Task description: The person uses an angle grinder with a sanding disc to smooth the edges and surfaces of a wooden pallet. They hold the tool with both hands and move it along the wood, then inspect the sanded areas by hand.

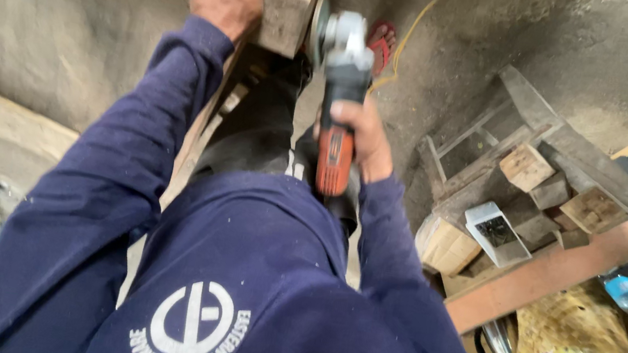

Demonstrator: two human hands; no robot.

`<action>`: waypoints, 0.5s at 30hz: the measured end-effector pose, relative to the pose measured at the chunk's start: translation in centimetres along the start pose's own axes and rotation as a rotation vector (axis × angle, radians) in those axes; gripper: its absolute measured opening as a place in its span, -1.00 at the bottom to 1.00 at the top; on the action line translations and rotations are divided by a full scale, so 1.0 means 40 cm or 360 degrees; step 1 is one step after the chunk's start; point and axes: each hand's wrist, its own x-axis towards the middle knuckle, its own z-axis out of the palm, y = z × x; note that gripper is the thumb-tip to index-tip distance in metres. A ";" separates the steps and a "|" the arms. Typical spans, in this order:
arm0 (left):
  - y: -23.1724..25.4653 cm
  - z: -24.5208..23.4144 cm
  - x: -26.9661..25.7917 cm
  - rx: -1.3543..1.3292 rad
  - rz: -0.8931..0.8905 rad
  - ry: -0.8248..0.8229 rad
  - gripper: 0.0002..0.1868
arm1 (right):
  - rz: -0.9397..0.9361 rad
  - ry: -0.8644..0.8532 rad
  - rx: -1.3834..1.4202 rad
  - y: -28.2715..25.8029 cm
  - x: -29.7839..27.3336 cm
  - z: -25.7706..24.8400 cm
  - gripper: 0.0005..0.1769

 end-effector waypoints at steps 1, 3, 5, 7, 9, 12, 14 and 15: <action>-0.008 0.009 0.008 0.0138 0.0009 -0.0130 -0.65 | -0.0031 -0.0040 -0.0015 -0.009 0.013 -0.001 -0.51; -0.009 0.006 0.008 0.0141 -0.0045 -0.0203 -0.62 | -0.0016 0.0081 0.0026 -0.027 0.019 0.006 -0.52; 0.002 -0.010 -0.001 -0.0126 -0.0175 -0.0102 -0.56 | -0.0015 0.0127 0.0025 -0.040 0.024 0.017 -0.52; 0.003 -0.005 0.002 -0.0025 -0.0132 -0.0028 -0.60 | 0.0000 0.0112 -0.0014 -0.019 0.002 0.023 -0.51; -0.014 0.017 0.001 0.0328 0.0084 -0.0013 -0.69 | 0.0031 0.0075 -0.0002 0.021 -0.031 0.030 -0.51; -0.057 0.048 0.003 0.0910 0.0468 -0.0117 -0.84 | 0.0073 0.0113 0.0027 0.062 -0.076 0.037 -0.49; -0.084 0.068 -0.002 0.0862 0.0433 -0.0289 -0.86 | 0.0055 0.0125 0.0013 0.078 -0.078 0.034 -0.48; -0.095 0.077 -0.008 0.0788 0.0413 -0.0280 -0.84 | 0.0027 0.0109 -0.0012 0.080 -0.068 0.028 -0.48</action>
